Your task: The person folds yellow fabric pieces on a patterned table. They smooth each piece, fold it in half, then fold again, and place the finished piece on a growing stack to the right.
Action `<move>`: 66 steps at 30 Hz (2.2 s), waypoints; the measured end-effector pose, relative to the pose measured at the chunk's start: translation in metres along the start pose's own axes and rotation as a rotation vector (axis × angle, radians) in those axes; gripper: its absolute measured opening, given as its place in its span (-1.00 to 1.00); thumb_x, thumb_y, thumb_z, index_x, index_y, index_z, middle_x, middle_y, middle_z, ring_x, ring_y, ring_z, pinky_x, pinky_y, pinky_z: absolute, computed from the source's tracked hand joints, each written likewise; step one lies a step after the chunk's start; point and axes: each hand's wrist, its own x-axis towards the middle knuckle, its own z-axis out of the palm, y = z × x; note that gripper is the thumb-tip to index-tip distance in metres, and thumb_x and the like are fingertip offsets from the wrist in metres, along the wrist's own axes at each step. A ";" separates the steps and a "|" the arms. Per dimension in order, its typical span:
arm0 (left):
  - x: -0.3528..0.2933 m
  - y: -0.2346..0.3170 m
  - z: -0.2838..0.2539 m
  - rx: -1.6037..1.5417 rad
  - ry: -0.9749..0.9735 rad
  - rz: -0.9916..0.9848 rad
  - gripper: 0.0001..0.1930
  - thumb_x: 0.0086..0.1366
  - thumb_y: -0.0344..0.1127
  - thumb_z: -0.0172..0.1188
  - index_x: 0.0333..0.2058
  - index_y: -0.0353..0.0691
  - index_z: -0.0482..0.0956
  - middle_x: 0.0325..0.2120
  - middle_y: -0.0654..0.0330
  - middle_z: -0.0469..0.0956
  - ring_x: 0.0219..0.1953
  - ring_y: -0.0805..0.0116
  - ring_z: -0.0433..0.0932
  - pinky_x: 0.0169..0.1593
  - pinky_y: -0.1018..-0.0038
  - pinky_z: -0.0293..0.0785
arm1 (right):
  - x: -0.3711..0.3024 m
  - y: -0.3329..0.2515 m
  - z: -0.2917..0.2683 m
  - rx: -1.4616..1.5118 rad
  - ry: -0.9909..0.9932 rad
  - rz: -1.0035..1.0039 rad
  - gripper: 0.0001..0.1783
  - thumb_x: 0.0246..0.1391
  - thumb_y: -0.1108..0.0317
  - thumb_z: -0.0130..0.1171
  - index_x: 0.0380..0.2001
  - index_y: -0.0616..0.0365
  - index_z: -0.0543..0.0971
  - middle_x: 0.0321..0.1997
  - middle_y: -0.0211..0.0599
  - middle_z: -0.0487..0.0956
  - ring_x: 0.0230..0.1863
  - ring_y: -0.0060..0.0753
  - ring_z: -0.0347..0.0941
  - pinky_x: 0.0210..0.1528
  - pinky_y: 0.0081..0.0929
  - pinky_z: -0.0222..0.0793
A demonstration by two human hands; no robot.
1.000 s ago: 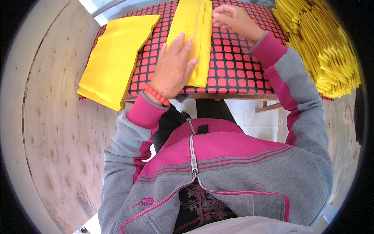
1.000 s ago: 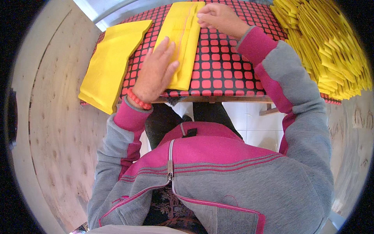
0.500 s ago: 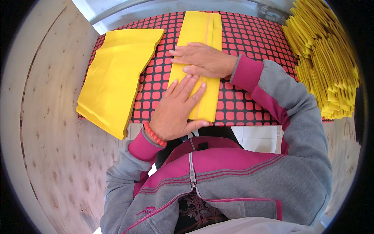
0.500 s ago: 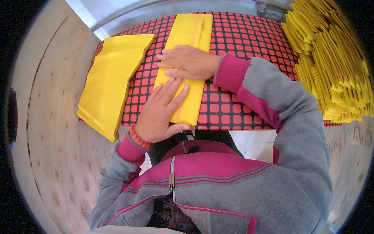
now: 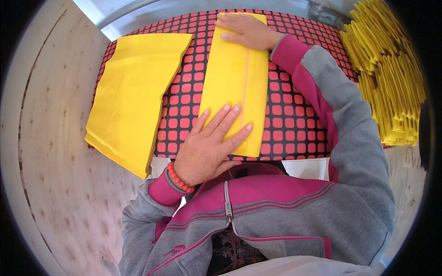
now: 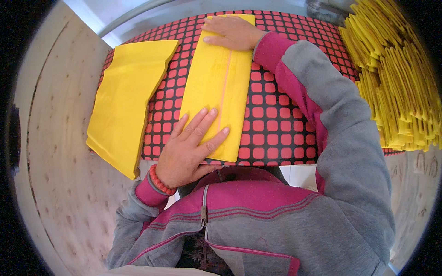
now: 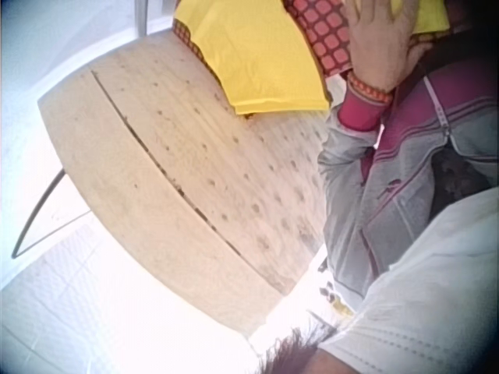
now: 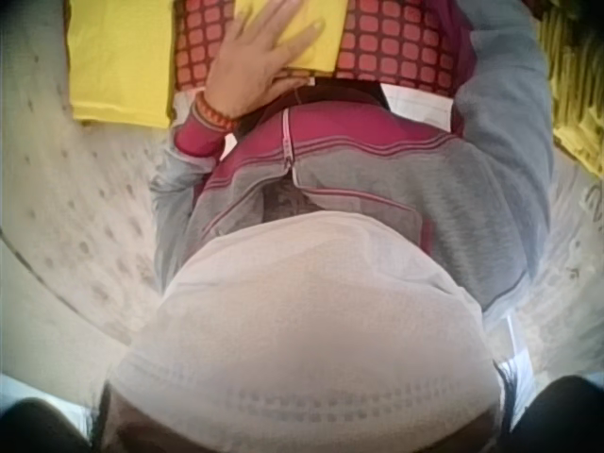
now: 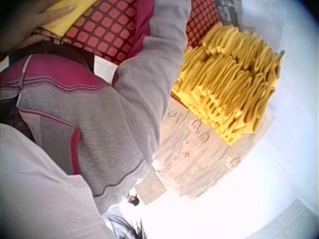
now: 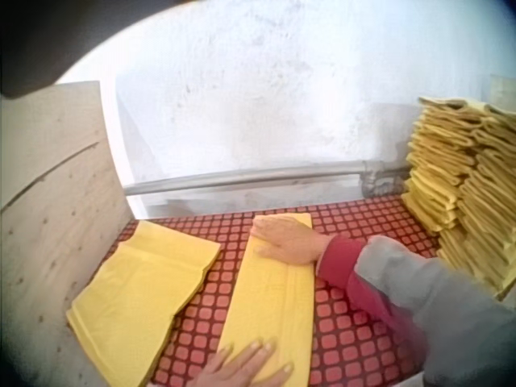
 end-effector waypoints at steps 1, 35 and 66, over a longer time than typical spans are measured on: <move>-0.002 0.001 0.001 0.023 -0.002 0.001 -0.11 0.07 -0.05 0.49 0.39 0.10 0.32 0.44 -0.01 0.18 0.48 0.04 0.17 0.44 -0.03 0.12 | 0.001 0.007 0.004 0.012 -0.036 0.068 -0.33 0.43 -0.14 -0.11 0.34 0.14 0.43 0.46 -0.11 0.36 0.51 -0.10 0.19 0.52 -0.21 0.05; -0.053 0.038 0.037 0.066 0.168 -0.062 -0.15 0.22 0.07 0.32 0.40 -0.20 0.29 0.41 0.05 0.28 0.46 0.07 0.23 0.47 -0.01 0.01 | 0.007 0.011 0.008 0.270 0.078 0.137 -0.39 0.41 -0.06 -0.10 0.20 0.24 0.53 0.31 0.05 0.50 0.35 0.04 0.38 0.40 -0.18 0.25; -0.088 0.028 0.042 -1.694 0.269 -0.819 -0.61 0.44 -0.10 0.22 0.02 -0.31 0.63 -0.11 0.15 0.71 -0.10 0.44 0.70 -0.06 0.45 0.69 | -0.058 -0.082 -0.083 0.692 0.417 0.328 -0.55 0.42 0.06 0.00 0.01 0.25 0.59 -0.01 -0.10 0.66 0.07 -0.18 0.56 0.13 -0.29 0.42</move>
